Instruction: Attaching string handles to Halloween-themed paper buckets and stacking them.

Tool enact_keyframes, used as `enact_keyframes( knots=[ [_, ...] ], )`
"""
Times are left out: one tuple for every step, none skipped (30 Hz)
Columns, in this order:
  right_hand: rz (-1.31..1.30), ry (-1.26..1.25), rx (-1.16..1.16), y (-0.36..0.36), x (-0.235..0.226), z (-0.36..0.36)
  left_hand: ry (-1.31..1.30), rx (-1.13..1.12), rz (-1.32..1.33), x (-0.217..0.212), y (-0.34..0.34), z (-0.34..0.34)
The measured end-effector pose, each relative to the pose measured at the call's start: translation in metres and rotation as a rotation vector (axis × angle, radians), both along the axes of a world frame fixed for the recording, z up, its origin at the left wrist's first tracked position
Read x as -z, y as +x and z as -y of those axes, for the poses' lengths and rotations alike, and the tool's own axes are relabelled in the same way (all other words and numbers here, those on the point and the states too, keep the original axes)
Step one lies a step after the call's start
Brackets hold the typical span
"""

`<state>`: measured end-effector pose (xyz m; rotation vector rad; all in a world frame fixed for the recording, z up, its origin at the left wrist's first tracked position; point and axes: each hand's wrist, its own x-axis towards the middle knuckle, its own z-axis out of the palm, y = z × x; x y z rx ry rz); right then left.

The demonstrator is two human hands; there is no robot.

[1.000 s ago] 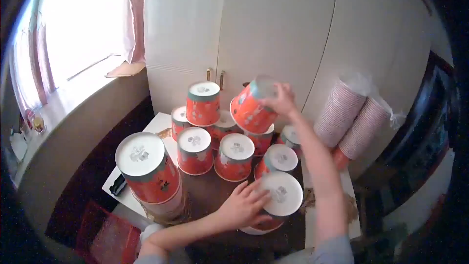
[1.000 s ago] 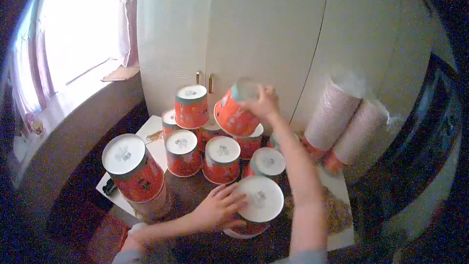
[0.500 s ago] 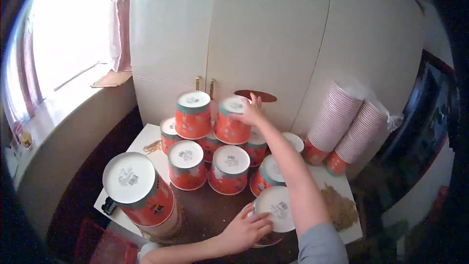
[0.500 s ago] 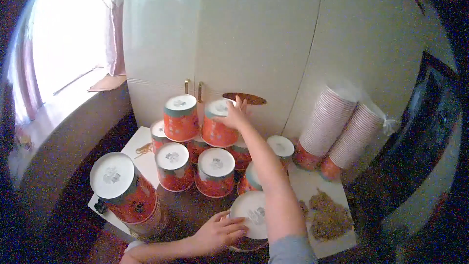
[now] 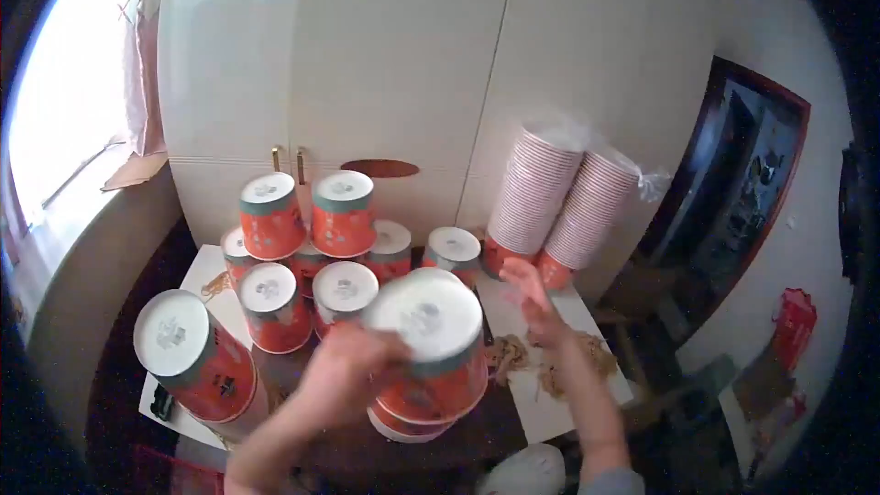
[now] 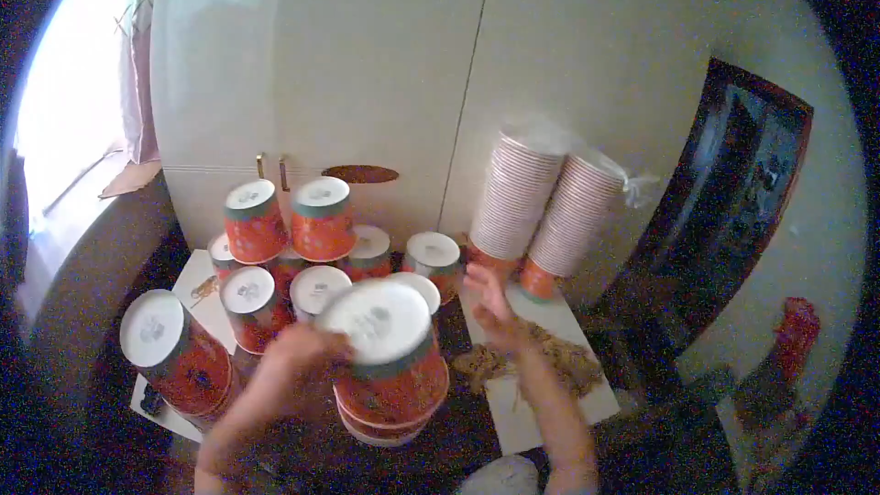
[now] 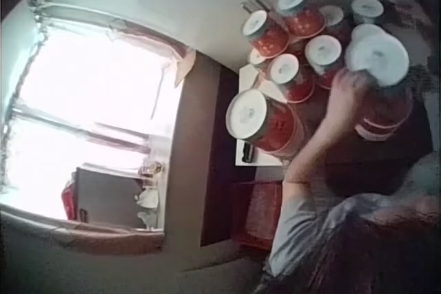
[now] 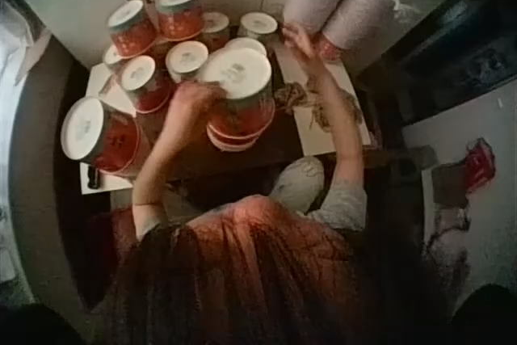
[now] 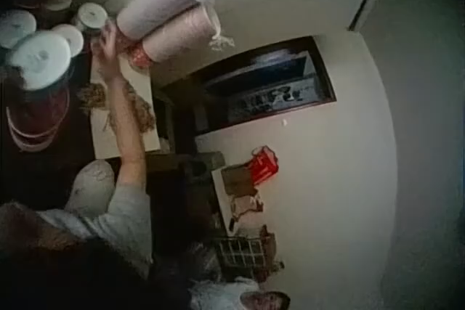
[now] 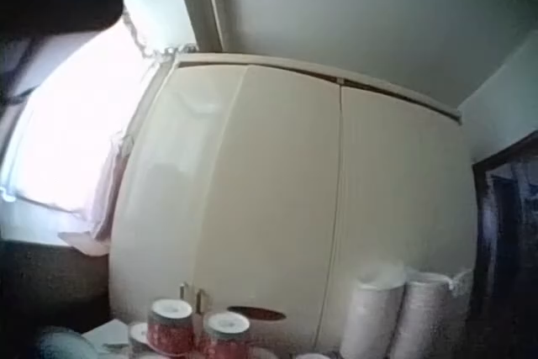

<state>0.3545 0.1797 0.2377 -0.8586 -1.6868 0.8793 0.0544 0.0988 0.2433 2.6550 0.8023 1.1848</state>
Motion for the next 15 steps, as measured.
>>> enact_keyframes(
  knots=[
    [-0.106, -0.024, -0.022, 0.010, 0.015, 0.015, -0.137, 0.064, 0.088, -0.009, -0.002, -0.006],
    [-0.252, -0.166, 0.062, 0.014, 0.030, 0.030, -0.388, 0.074, 0.335, -0.011, -0.003, -0.012],
    [-0.400, -0.306, 0.143, 0.009, 0.042, 0.043, -0.719, 0.020, 0.554, -0.024, -0.004, -0.016],
    [-0.460, -0.323, 0.194, 0.006, 0.054, 0.052, -0.198, -0.040, 0.255, -0.064, -0.005, -0.017],
    [-0.518, -0.337, 0.235, 0.002, 0.066, 0.060, -0.266, -0.132, 0.365, -0.070, -0.003, -0.029],
    [-0.545, -0.276, 0.205, 0.004, 0.089, 0.065, -0.308, -0.122, 0.469, -0.087, 0.002, -0.038],
    [-0.421, -0.223, 0.211, -0.007, 0.097, 0.066, -0.212, -0.194, 0.444, -0.098, 0.006, -0.050],
    [-0.295, -0.170, 0.224, -0.021, 0.101, 0.071, -0.130, -0.174, 0.444, -0.100, 0.011, -0.072],
    [-0.297, -0.121, 0.132, -0.034, 0.100, 0.077, -0.039, -0.163, 0.440, -0.099, 0.017, -0.092],
    [-0.153, -0.080, 0.122, -0.036, 0.114, 0.076, -0.060, -0.255, 0.354, -0.103, 0.032, -0.105],
    [-0.009, -0.040, 0.115, -0.034, 0.128, 0.073, -0.081, -0.344, 0.266, -0.103, 0.053, -0.118],
    [0.155, 0.068, 0.112, -0.043, 0.122, 0.076, -0.061, -0.432, 0.218, -0.095, 0.067, -0.135],
    [0.214, 0.132, 0.122, -0.050, 0.116, 0.081, -0.061, -0.502, 0.127, -0.082, 0.080, -0.161],
    [0.272, 0.201, 0.133, -0.055, 0.113, 0.085, 0.096, -0.503, 0.072, -0.069, 0.089, -0.182],
    [0.236, 0.164, 0.129, -0.058, 0.115, 0.089, 0.250, -0.495, 0.016, -0.056, 0.100, -0.201]
  ],
)
